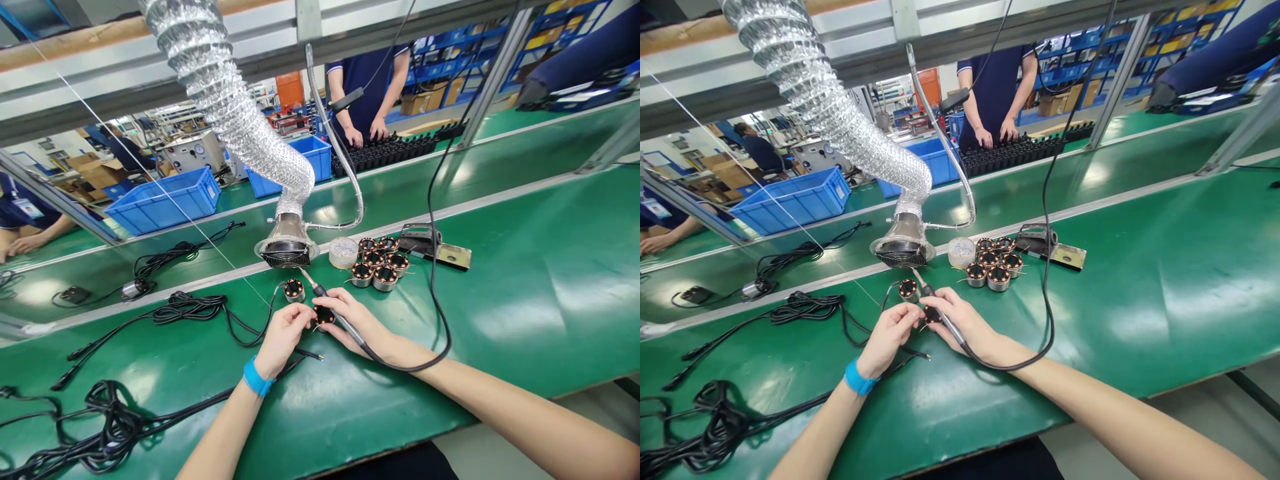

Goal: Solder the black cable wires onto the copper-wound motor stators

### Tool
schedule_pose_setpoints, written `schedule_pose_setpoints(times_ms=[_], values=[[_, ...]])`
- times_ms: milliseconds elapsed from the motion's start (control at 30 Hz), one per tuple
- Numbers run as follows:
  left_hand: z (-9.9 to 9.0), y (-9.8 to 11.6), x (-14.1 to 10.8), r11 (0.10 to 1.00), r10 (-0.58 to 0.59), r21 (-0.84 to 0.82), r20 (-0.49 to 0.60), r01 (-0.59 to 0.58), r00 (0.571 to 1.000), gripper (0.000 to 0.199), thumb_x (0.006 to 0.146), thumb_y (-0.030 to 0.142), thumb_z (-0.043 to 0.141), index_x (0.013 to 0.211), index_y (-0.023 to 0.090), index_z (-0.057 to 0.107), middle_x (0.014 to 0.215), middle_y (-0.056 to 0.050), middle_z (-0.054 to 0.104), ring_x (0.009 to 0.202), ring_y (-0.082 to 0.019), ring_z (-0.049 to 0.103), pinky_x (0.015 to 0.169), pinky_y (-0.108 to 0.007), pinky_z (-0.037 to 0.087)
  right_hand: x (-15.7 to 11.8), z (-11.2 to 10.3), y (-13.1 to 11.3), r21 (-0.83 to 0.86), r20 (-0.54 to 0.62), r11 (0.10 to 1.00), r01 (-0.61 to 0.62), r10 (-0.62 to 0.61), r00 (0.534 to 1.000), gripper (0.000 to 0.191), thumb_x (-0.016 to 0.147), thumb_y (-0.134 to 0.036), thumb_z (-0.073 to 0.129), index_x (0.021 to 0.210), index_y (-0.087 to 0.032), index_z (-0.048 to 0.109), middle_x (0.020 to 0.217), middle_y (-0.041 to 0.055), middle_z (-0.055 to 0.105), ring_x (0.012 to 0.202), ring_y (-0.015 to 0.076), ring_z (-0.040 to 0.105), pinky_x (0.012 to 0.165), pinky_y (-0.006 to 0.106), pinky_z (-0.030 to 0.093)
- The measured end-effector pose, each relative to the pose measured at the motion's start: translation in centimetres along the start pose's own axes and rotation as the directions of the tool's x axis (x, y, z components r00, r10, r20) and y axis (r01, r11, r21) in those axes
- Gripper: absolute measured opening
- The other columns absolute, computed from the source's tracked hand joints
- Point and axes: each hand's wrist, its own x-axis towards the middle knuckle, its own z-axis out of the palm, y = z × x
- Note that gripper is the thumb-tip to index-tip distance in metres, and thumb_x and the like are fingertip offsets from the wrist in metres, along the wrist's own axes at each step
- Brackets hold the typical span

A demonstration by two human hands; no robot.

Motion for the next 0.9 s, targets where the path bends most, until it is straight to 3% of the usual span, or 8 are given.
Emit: schedule_pose_setpoints(times_ms=[100, 167, 267, 333, 500, 633, 767, 900], values=[[-0.7, 0.1, -0.2, 0.999, -0.04, 0.0, -0.073, 0.04, 0.997, 0.038, 0.084, 0.051, 0.064, 0.09, 0.013, 0.068, 0.065, 0.004, 0.051, 0.045, -0.004, 0.026, 0.044, -0.021, 0.018, 0.1, 1.1, 0.3, 0.013, -0.036, 1.0, -0.012, 0.012, 0.999, 0.047, 0.089, -0.018, 0.062, 0.133, -0.026, 0.049, 0.117, 0.0081, 0.052, 0.097, 0.0174, 0.06, 0.087, 0.033, 0.055], [-1.5, 0.2, -0.5, 0.996, -0.042, 0.077, -0.093, 0.049, 0.995, 0.04, 0.083, 0.053, 0.065, 0.09, 0.013, 0.069, 0.067, 0.002, 0.055, 0.048, -0.006, 0.034, 0.046, -0.021, 0.024, 0.0, 1.4, 0.5, 0.025, -0.065, 1.0, -0.015, 0.017, 0.998, 0.05, 0.089, -0.019, 0.063, 0.136, -0.027, 0.047, 0.118, 0.0085, 0.05, 0.099, 0.0177, 0.06, 0.089, 0.034, 0.055], [-2.4, 0.5, -0.9, 0.979, -0.055, 0.194, -0.015, 0.057, 0.998, 0.037, 0.079, 0.049, 0.071, 0.086, 0.013, 0.07, 0.075, -0.003, 0.063, 0.061, -0.01, 0.047, 0.056, -0.022, 0.034, -0.4, 1.6, 0.7, 0.046, -0.076, 0.999, -0.013, 0.017, 0.997, 0.053, 0.089, -0.02, 0.063, 0.139, -0.028, 0.045, 0.121, 0.0091, 0.049, 0.104, 0.0184, 0.06, 0.094, 0.035, 0.054], [-2.5, 0.6, -1.0, 0.976, -0.073, 0.209, 0.014, 0.069, 0.997, 0.033, 0.08, 0.046, 0.071, 0.083, 0.013, 0.07, 0.076, -0.003, 0.064, 0.063, -0.011, 0.048, 0.056, -0.022, 0.035, -0.6, 1.6, 0.8, 0.06, -0.079, 0.998, -0.019, 0.024, 0.997, 0.053, 0.089, -0.019, 0.062, 0.138, -0.028, 0.045, 0.121, 0.0087, 0.049, 0.104, 0.0183, 0.061, 0.094, 0.034, 0.054], [-1.8, 0.5, -0.4, 0.991, -0.137, 0.005, -0.012, 0.137, 0.99, 0.032, 0.079, 0.044, 0.071, 0.08, 0.012, 0.069, 0.067, 0.001, 0.056, 0.045, -0.003, 0.029, 0.043, -0.021, 0.016, -0.5, 2.0, 1.1, 0.097, -0.075, 0.994, -0.057, 0.065, 0.995, 0.048, 0.089, -0.019, 0.062, 0.135, -0.028, 0.048, 0.119, 0.0073, 0.051, 0.101, 0.0175, 0.062, 0.092, 0.033, 0.054], [-1.3, 0.3, 0.1, 0.979, -0.179, -0.1, -0.021, 0.176, 0.984, 0.034, 0.076, 0.045, 0.074, 0.083, 0.011, 0.071, 0.065, 0.002, 0.054, 0.042, -0.001, 0.023, 0.042, -0.021, 0.012, -0.5, 2.3, 1.2, 0.103, -0.066, 0.992, -0.066, 0.073, 0.995, 0.047, 0.089, -0.017, 0.062, 0.133, -0.028, 0.05, 0.118, 0.007, 0.052, 0.099, 0.0171, 0.062, 0.091, 0.033, 0.055], [-2.0, 0.6, -0.4, 0.989, -0.123, 0.081, -0.039, 0.126, 0.992, 0.037, 0.077, 0.048, 0.073, 0.084, 0.012, 0.072, 0.069, -0.001, 0.059, 0.05, -0.006, 0.038, 0.047, -0.02, 0.027, -0.5, 2.0, 0.9, 0.109, -0.069, 0.992, -0.067, 0.075, 0.995, 0.049, 0.089, -0.017, 0.062, 0.134, -0.028, 0.048, 0.119, 0.0074, 0.051, 0.101, 0.0176, 0.061, 0.091, 0.033, 0.054], [-2.8, 0.9, -1.0, 0.974, -0.098, 0.212, 0.095, 0.076, 0.991, 0.032, 0.076, 0.043, 0.076, 0.083, 0.013, 0.072, 0.078, -0.005, 0.067, 0.069, -0.013, 0.053, 0.064, -0.024, 0.041, -0.4, 1.8, 0.6, 0.107, -0.065, 0.992, -0.06, 0.067, 0.996, 0.049, 0.089, -0.016, 0.061, 0.134, -0.028, 0.048, 0.118, 0.0076, 0.051, 0.101, 0.0173, 0.061, 0.09, 0.033, 0.055]])
